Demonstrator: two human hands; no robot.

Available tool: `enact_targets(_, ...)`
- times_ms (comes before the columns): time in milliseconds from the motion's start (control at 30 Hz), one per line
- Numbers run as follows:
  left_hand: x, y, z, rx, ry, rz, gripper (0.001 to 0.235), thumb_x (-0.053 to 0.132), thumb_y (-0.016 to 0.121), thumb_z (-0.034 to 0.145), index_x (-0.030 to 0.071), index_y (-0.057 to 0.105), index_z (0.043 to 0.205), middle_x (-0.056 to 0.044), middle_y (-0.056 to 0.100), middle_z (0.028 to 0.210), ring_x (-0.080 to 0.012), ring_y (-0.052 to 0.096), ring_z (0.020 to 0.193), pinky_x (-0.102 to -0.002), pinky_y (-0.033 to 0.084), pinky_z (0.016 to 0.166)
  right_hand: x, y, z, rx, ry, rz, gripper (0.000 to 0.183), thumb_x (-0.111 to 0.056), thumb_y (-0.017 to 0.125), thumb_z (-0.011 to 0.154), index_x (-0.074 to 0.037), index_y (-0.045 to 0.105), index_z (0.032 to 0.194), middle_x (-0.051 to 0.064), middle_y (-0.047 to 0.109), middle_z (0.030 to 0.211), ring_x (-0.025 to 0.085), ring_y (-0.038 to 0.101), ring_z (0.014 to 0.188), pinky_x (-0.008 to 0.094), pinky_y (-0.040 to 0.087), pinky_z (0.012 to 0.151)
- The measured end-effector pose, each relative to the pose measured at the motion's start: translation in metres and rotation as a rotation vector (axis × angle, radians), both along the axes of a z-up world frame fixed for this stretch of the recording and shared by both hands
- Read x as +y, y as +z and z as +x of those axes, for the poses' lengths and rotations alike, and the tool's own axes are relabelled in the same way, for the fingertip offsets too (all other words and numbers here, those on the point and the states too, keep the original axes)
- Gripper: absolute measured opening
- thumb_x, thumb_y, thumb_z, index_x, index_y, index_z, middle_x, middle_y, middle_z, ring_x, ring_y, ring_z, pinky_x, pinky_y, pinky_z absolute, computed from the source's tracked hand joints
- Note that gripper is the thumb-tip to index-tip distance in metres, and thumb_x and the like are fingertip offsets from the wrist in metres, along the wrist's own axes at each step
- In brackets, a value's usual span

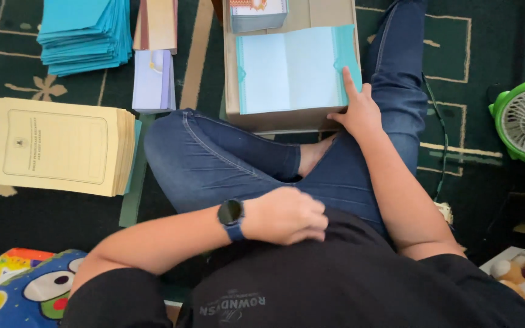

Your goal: The person is manually folding printed cards or brochures one by one along a pre-scored line.

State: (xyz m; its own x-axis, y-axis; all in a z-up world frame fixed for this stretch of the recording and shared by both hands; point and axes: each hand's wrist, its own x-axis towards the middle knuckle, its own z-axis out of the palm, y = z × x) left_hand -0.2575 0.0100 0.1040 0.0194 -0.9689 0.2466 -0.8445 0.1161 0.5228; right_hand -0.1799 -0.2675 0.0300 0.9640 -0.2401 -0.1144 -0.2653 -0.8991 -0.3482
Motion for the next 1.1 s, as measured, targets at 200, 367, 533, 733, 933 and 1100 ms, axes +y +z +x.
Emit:
enact_targets(200,-0.068,-0.015,0.087,-0.533,0.565,-0.278,0.019,0.039,0.054,0.099,0.025,0.057,0.086,0.008,0.046,0.081,-0.0164,0.05,0.066,-0.037,0.04,0.054,-0.004,-0.015,-0.004,-0.175,0.054,-0.023,0.115,-0.026,0.09,0.086,-0.022,0.013,0.171,0.028,0.048,0.121,0.056,0.067,0.088,0.052,0.058,0.058)
enact_targets(367,-0.066,-0.009,0.081,0.284,0.402,0.073,0.03,0.044,0.064,0.093,0.015,0.071,0.086,-0.013,0.072,0.088,-0.0387,0.07,0.089,-0.05,0.055,0.079,0.0,-0.007,0.001,-0.058,-0.016,-0.002,0.118,-0.032,0.092,0.083,-0.026,0.014,0.17,0.026,0.048,0.124,0.056,0.067,0.095,0.055,0.059,0.063)
enact_targets(533,-0.026,-0.094,0.158,-0.043,0.949,-0.375,0.022,0.033,0.073,0.094,0.015,0.068,0.105,-0.011,0.071,0.104,-0.0339,0.068,0.105,-0.044,0.053,0.089,-0.003,-0.011,-0.001,-0.069,-0.017,0.031,0.119,-0.031,0.093,0.08,-0.028,0.015,0.17,0.027,0.047,0.126,0.059,0.066,0.1,0.059,0.061,0.067)
enact_targets(733,0.002,-0.126,0.179,-0.341,1.401,-0.124,0.043,0.041,0.06,0.104,0.01,0.056,0.134,-0.009,0.059,0.12,-0.0294,0.058,0.113,-0.044,0.048,0.092,-0.002,-0.01,0.0,-0.067,-0.004,-0.019,0.118,-0.032,0.092,0.082,-0.027,0.014,0.17,0.026,0.046,0.123,0.058,0.066,0.099,0.057,0.061,0.068)
enact_targets(933,-0.008,-0.112,0.167,-0.409,1.424,-0.068,0.073,0.07,0.057,0.097,0.01,0.055,0.138,-0.01,0.06,0.118,-0.0267,0.055,0.11,-0.045,0.04,0.089,0.001,-0.003,0.003,-0.031,-0.033,0.012,0.119,-0.031,0.092,0.081,-0.028,0.012,0.169,0.026,0.045,0.126,0.059,0.064,0.104,0.059,0.062,0.072)
enact_targets(1100,-0.002,-0.081,0.152,-0.17,1.309,0.044,0.112,0.076,0.087,0.062,0.012,0.052,0.147,-0.017,0.053,0.129,-0.0364,0.053,0.119,-0.051,0.043,0.094,0.0,-0.003,-0.001,-0.035,-0.029,0.052,0.121,-0.032,0.093,0.08,-0.027,0.012,0.169,0.029,0.044,0.131,0.062,0.06,0.111,0.062,0.06,0.081)
